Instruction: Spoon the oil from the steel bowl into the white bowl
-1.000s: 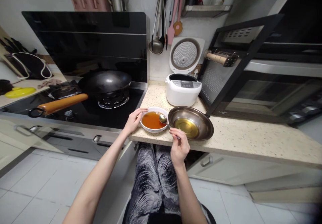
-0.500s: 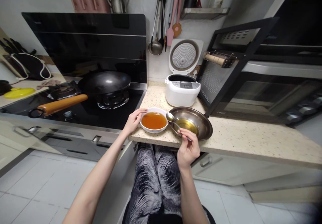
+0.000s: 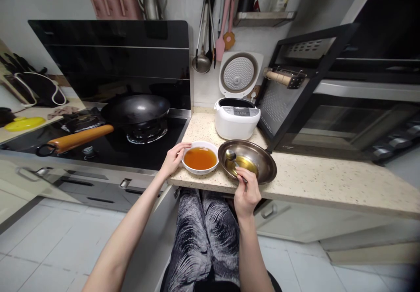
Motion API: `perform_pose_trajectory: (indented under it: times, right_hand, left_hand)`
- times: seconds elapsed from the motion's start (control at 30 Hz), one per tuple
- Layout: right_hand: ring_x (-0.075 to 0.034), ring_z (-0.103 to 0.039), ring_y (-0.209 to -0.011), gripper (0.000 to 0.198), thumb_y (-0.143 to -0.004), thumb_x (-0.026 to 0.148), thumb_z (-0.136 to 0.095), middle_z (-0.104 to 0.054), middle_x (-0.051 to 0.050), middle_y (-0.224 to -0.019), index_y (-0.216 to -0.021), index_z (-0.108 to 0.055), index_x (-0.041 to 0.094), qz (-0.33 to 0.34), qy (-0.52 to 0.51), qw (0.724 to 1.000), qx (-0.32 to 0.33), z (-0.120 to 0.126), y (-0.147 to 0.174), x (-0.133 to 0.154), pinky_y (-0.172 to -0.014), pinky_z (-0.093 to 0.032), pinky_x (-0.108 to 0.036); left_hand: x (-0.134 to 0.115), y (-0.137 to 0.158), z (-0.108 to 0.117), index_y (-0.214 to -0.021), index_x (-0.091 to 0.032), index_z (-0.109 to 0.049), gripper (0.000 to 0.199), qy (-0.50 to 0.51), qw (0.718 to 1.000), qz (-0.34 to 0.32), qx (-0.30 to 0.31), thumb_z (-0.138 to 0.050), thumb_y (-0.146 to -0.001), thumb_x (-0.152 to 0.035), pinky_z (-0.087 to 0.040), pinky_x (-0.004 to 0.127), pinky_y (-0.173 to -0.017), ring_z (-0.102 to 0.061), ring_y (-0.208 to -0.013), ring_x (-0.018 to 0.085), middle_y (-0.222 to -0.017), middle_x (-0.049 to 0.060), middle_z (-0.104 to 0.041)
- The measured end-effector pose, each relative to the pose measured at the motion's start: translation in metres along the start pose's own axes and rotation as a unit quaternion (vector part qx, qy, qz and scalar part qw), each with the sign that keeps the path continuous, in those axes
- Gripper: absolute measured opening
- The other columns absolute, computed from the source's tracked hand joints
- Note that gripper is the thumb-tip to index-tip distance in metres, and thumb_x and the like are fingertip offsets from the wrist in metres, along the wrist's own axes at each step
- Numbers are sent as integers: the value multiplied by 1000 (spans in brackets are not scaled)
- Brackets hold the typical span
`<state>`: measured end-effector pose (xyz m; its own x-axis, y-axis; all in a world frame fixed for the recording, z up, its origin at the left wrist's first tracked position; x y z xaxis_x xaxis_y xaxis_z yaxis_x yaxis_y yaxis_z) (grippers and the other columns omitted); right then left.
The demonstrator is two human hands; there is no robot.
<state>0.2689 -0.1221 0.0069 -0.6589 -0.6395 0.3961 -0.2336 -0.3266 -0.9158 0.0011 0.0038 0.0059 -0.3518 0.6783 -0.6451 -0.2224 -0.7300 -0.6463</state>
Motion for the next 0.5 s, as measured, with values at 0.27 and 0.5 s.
perform_pose_trajectory:
  times: [0.27,0.5]
  right_hand:
    - [-22,-72,-97,30,-97,4,-50,-76,-10,-102,-111,-69,22,59,-6,996,68,0,0,-3,-83,-62,-40]
    - [-23,-68,-102,36,-94,-2,-43,-74,-14,-106,-110,-69,18,94,12,987,132,5,-2,-6,-85,-61,-41]
  left_hand:
    - [2,0,0,-114,-19,-75,36,-2,1000,-2,2,-42,-106,-32,-49,43,-113,-67,-124,24,-129,11,-72]
    - [3,0,0,-113,-19,-75,36,-1,1000,-6,-1,-43,-106,-33,-50,43,-112,-67,-123,25,-129,12,-73]
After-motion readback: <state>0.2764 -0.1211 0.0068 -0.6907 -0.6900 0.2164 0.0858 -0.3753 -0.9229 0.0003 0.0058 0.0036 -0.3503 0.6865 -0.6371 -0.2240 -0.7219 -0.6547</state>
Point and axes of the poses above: each hand's wrist, its own y-axis away from the middle knuckle, its own z-axis out of the back of the hand, x = y × z, the point moved 2 cm from there along -y, towards the middle knuckle
